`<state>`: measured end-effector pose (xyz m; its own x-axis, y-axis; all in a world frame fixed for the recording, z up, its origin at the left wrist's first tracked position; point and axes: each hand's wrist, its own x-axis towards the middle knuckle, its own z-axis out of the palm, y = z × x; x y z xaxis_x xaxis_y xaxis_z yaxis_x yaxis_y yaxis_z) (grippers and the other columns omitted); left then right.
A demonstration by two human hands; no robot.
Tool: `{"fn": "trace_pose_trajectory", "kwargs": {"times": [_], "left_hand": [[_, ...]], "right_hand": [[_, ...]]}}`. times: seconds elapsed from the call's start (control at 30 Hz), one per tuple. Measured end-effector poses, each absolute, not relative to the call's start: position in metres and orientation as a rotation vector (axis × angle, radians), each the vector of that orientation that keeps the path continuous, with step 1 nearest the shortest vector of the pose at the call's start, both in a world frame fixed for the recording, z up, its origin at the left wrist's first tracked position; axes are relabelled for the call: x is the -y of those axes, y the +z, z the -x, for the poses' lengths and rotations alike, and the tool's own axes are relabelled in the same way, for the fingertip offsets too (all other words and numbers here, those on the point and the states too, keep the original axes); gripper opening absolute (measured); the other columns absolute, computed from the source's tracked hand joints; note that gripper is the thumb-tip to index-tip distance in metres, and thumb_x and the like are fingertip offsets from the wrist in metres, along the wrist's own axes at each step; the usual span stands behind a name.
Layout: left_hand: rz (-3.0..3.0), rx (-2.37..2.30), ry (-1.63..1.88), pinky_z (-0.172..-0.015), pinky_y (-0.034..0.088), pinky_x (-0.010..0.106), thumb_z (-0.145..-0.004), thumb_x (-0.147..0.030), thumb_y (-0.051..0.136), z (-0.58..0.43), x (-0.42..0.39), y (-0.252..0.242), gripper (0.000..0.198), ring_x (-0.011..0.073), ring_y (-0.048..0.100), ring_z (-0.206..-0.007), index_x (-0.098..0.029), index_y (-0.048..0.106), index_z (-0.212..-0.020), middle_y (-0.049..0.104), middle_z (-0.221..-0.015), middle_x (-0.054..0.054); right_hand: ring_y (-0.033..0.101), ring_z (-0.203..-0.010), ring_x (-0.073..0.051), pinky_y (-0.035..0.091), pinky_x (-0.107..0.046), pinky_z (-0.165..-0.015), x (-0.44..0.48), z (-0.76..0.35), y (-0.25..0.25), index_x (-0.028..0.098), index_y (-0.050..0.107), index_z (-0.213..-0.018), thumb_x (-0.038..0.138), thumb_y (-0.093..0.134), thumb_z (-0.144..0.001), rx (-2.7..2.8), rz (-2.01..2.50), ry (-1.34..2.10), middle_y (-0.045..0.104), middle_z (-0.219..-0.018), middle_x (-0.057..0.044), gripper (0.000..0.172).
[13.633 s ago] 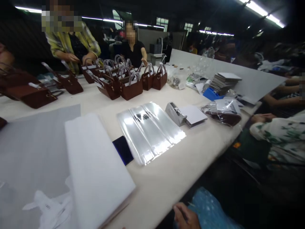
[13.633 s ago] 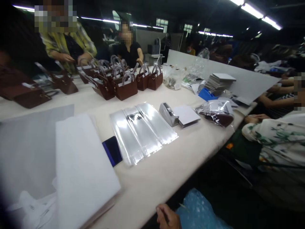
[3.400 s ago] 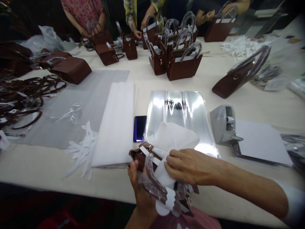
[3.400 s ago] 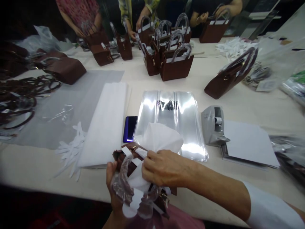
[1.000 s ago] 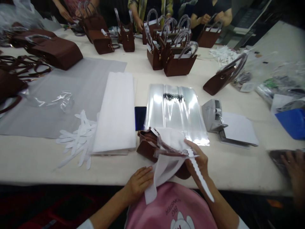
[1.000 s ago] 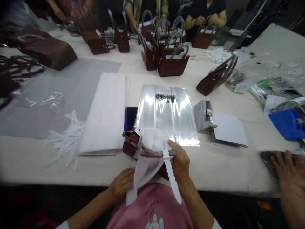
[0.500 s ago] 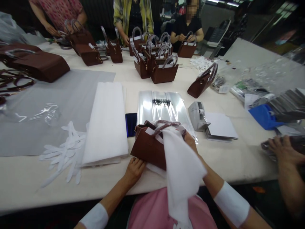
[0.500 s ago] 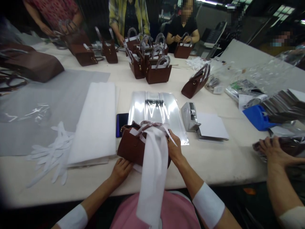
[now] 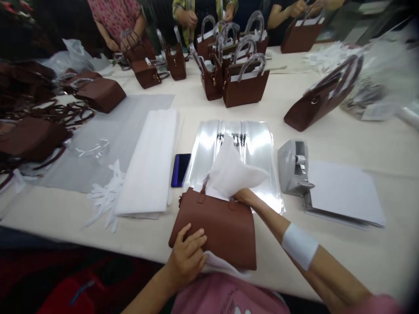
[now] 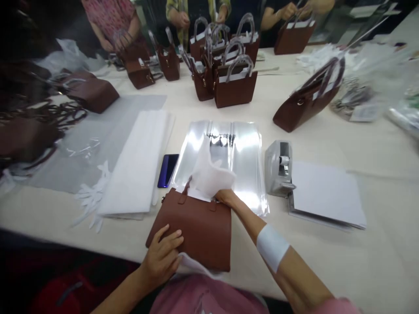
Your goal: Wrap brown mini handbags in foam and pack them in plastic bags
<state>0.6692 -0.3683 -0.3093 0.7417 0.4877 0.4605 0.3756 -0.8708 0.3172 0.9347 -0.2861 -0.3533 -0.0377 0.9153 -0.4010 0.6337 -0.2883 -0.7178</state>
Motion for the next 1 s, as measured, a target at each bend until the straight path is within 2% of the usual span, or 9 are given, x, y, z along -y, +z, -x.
{"fn": "trace_pose_trajectory", "kwargs": {"times": [0.23,0.4,0.5,0.6,0.7,0.83,1.0], "left_hand": [[-2.707,-0.754,0.602,-0.098,0.037,0.049,-0.074,-0.004,0.054,-0.678,0.360,-0.313,0.010,0.0216,0.059,-0.100,-0.014,0.056,-0.071,0.067,-0.086,0.007],[-2.730,-0.697,0.641,-0.097,0.039,0.049,-0.075,-0.006,0.052,-0.672,0.357,-0.322,0.012,0.0224,0.059,-0.099,-0.015,0.058,-0.070,0.067,-0.085,0.007],[-2.746,-0.711,0.629,-0.099,0.039,0.045,-0.077,-0.011,0.053,-0.667,0.359,-0.326,0.011,0.0192,0.061,-0.095,-0.017,0.059,-0.070,0.068,-0.084,0.004],[-2.741,-0.748,0.615,-0.101,0.037,0.043,-0.078,-0.012,0.055,-0.665,0.361,-0.328,0.008,0.0170,0.062,-0.093,-0.017,0.059,-0.073,0.068,-0.085,0.002],[-2.712,-0.748,0.661,-0.101,0.037,0.044,-0.074,-0.007,0.056,-0.668,0.362,-0.330,0.009,0.0192,0.061,-0.096,-0.015,0.060,-0.072,0.068,-0.086,0.004],[-2.628,-0.753,0.879,-0.101,0.036,0.044,-0.075,-0.007,0.054,-0.670,0.367,-0.336,0.010,0.0203,0.060,-0.097,-0.014,0.061,-0.073,0.066,-0.084,0.006],[-2.606,-0.753,0.877,-0.102,0.033,0.045,-0.075,-0.007,0.053,-0.670,0.374,-0.337,0.010,0.0196,0.057,-0.100,-0.015,0.059,-0.077,0.064,-0.089,0.006]], "right_hand": [[0.056,-0.085,-0.015,0.047,-0.032,-0.075,0.279,-0.948,-0.397,0.014,0.059,-0.091,0.035,0.049,-0.086,1.635,1.889,1.470,0.059,-0.094,-0.004,0.024],[0.057,-0.079,-0.018,0.041,-0.026,-0.065,0.279,-0.948,-0.401,0.013,0.062,-0.076,0.029,0.046,-0.083,1.567,1.916,1.475,0.063,-0.084,-0.009,0.024],[0.056,-0.080,-0.020,0.037,-0.025,-0.063,0.278,-0.947,-0.398,0.013,0.062,-0.070,0.026,0.045,-0.079,1.566,1.908,1.449,0.064,-0.081,-0.010,0.024],[0.055,-0.078,-0.020,0.037,-0.024,-0.062,0.274,-0.946,-0.397,0.013,0.062,-0.068,0.028,0.044,-0.077,1.583,1.922,1.437,0.065,-0.080,-0.009,0.025],[0.055,-0.074,-0.019,0.038,-0.024,-0.060,0.271,-0.946,-0.396,0.012,0.061,-0.068,0.031,0.043,-0.076,1.595,1.969,1.433,0.064,-0.079,-0.009,0.027],[0.055,-0.071,-0.018,0.039,-0.025,-0.059,0.270,-0.946,-0.390,0.012,0.062,-0.071,0.032,0.045,-0.076,1.615,2.027,1.392,0.064,-0.079,-0.009,0.027],[0.056,-0.066,-0.012,0.043,-0.025,-0.062,0.268,-0.944,-0.378,0.012,0.060,-0.075,0.036,0.049,-0.082,1.720,2.020,1.342,0.063,-0.077,-0.004,0.027]]}}
